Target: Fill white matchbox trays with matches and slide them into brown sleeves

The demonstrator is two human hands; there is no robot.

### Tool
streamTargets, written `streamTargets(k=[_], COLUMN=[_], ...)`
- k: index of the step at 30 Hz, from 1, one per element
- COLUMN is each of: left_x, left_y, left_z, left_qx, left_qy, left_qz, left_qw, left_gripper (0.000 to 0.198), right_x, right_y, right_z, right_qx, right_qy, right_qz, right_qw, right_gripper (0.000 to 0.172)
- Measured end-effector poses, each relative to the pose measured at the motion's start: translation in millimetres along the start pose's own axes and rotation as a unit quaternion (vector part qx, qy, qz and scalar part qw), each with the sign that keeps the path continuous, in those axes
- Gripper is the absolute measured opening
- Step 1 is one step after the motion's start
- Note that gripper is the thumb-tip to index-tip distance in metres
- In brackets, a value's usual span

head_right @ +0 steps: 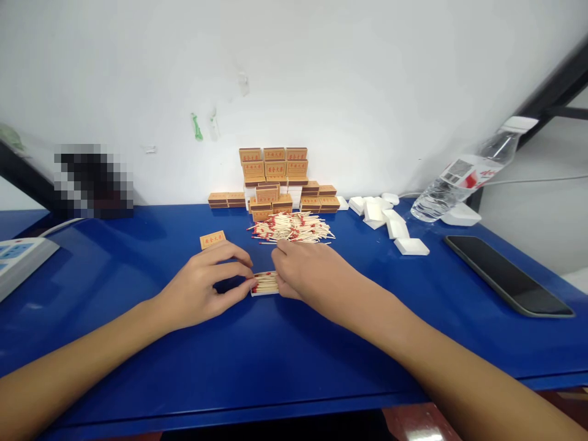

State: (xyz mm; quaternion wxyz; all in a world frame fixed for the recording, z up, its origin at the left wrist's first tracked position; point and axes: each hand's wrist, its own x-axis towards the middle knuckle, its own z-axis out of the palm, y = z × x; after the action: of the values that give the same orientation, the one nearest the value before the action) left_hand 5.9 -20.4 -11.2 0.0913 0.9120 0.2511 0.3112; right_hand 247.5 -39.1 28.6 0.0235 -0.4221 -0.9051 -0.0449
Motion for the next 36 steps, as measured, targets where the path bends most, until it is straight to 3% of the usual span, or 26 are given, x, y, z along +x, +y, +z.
streamTargets(k=[3, 12, 19, 25, 36], left_x=[0.0, 1.7, 0.5, 0.9, -1.5], left_y=[-0.7, -3.2, -0.5, -2.9, -4.1], left_z=[3.1, 8.9, 5.5, 6.9, 4.9], left_qx=[0.002, 0.009, 0.002, 0.005, 0.005], left_qy=[0.013, 0.015, -0.030, -0.052, -0.054], left_qz=[-0.006, -0.034, -0.038, -0.038, -0.032], left_qw=[1.000, 0.999, 0.999, 0.998, 0.998], left_gripper=[0.013, 0.011, 0.037, 0.026, 0.026], right_x=[-2.8, -4.4, 1.5, 9.4, 10.1], right_y=[7.7, 17.4, 6.9, -3.4, -0.9], right_z=[-3.0, -0.2, -2.9, 8.2, 16.8], right_qx=[-0.011, -0.022, 0.092, 0.079, 0.054], right_qy=[-0.010, 0.037, 0.030, -0.006, 0.017], right_qz=[0.016, 0.028, 0.004, -0.010, -0.051], right_qw=[1.000, 0.999, 0.995, 0.997, 0.997], right_gripper=[0.014, 0.015, 0.007, 0.012, 0.020])
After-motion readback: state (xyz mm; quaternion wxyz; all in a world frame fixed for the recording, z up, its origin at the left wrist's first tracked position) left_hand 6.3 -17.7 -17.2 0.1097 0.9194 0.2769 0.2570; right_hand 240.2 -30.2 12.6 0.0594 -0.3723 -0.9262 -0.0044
